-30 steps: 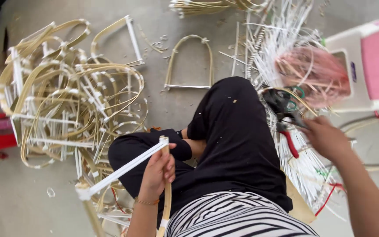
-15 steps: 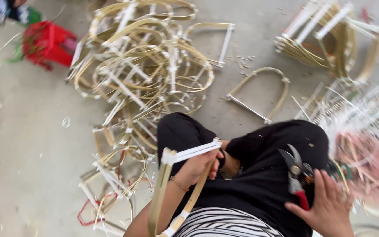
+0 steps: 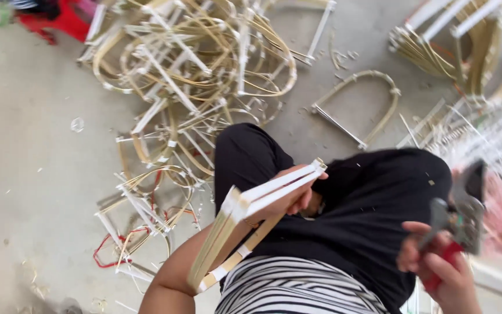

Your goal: Assembling and trimming bamboo or plastic strips to form small curved frames for craft or furniture manufacturing.

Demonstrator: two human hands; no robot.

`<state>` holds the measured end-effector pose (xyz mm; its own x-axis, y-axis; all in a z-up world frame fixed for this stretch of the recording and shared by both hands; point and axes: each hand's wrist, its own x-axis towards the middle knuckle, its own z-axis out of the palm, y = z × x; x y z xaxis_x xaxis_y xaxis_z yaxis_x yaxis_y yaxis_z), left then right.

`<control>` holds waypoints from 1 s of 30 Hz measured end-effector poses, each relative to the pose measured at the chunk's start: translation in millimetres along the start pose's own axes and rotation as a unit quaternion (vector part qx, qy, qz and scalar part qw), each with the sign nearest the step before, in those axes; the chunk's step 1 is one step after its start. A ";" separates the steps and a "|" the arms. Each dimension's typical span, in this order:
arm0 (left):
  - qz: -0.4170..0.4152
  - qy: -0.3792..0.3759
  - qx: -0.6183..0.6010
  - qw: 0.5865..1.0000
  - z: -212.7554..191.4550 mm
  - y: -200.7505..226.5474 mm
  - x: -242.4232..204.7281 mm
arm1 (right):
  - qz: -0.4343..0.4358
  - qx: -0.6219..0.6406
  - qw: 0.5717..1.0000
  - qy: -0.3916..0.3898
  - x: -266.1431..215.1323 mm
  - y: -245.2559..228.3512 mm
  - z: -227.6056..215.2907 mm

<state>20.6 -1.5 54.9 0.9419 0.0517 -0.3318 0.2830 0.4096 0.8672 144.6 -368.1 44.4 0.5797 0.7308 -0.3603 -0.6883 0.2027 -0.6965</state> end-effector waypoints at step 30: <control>0.019 -0.115 0.189 0.975 49.3 55.9 -24.1 | 0.108 -0.483 0.869 -0.010 0.9 -30.5 89.0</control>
<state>22.7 -24.7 129.6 0.9563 -0.1634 -0.2426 0.2528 0.0444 0.9665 127.4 -315.6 120.5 0.4688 0.6967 -0.5430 -0.0872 -0.5752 -0.8133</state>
